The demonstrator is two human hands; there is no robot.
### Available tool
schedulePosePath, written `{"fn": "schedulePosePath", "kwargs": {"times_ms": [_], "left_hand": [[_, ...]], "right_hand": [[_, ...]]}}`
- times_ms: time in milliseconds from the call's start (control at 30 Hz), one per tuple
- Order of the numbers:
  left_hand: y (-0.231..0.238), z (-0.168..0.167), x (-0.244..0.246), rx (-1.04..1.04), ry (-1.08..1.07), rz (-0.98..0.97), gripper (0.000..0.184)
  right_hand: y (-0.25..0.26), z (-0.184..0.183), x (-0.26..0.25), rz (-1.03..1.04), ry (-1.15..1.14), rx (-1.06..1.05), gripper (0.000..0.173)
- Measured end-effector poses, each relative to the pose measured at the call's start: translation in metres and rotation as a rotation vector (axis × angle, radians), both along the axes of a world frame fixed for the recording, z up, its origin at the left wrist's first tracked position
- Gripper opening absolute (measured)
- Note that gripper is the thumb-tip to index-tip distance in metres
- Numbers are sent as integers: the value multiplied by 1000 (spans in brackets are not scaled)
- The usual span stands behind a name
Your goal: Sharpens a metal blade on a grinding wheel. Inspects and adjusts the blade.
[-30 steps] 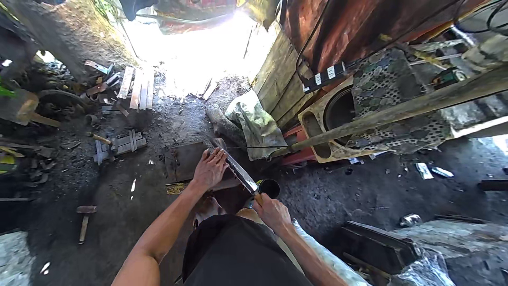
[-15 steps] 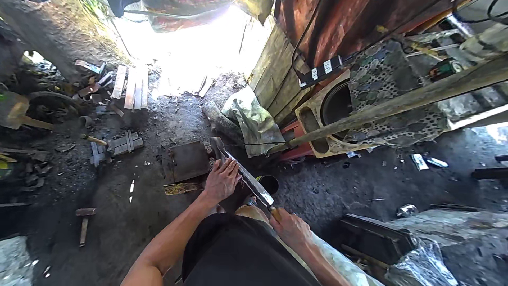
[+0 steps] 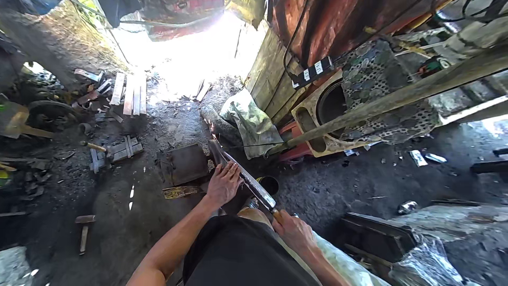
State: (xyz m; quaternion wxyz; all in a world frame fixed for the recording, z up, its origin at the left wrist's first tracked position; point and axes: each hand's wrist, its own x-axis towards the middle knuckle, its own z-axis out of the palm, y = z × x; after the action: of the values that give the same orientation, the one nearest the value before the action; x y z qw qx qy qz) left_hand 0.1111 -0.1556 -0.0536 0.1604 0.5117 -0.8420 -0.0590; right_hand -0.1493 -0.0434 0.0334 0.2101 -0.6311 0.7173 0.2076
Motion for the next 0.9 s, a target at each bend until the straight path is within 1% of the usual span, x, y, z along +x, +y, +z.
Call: {"fn": "schedulePosePath", "kwargs": {"times_ms": [100, 200, 300, 400, 500, 600, 733, 833, 900], "left_hand": [[-2, 4, 5, 8, -17, 7, 50], [-20, 4, 33, -12, -76, 44, 49], [-41, 1, 59, 7, -141, 65, 48], [-51, 0, 67, 3, -180, 82, 49], [-40, 0, 53, 0, -145, 66, 50], [-18, 2, 28, 13, -78, 44, 50], [1, 8, 4, 33, -3, -1, 49], [-3, 11, 9, 29, -10, 3, 49], [-14, 10, 22, 19, -51, 19, 50]], "right_hand": [[-2, -3, 1, 26, -11, -24, 43], [-29, -16, 27, 34, -73, 25, 48], [-57, -29, 54, 26, -119, 39, 46], [-69, -31, 62, 25, -128, 43, 44], [-56, -22, 48, 12, -106, 60, 45], [-29, -7, 23, 2, -76, 80, 49], [-3, 11, 1, -13, -16, 75, 45], [-6, 9, 5, -1, -23, 68, 45], [-18, -1, 18, 9, -53, 52, 46]]}}
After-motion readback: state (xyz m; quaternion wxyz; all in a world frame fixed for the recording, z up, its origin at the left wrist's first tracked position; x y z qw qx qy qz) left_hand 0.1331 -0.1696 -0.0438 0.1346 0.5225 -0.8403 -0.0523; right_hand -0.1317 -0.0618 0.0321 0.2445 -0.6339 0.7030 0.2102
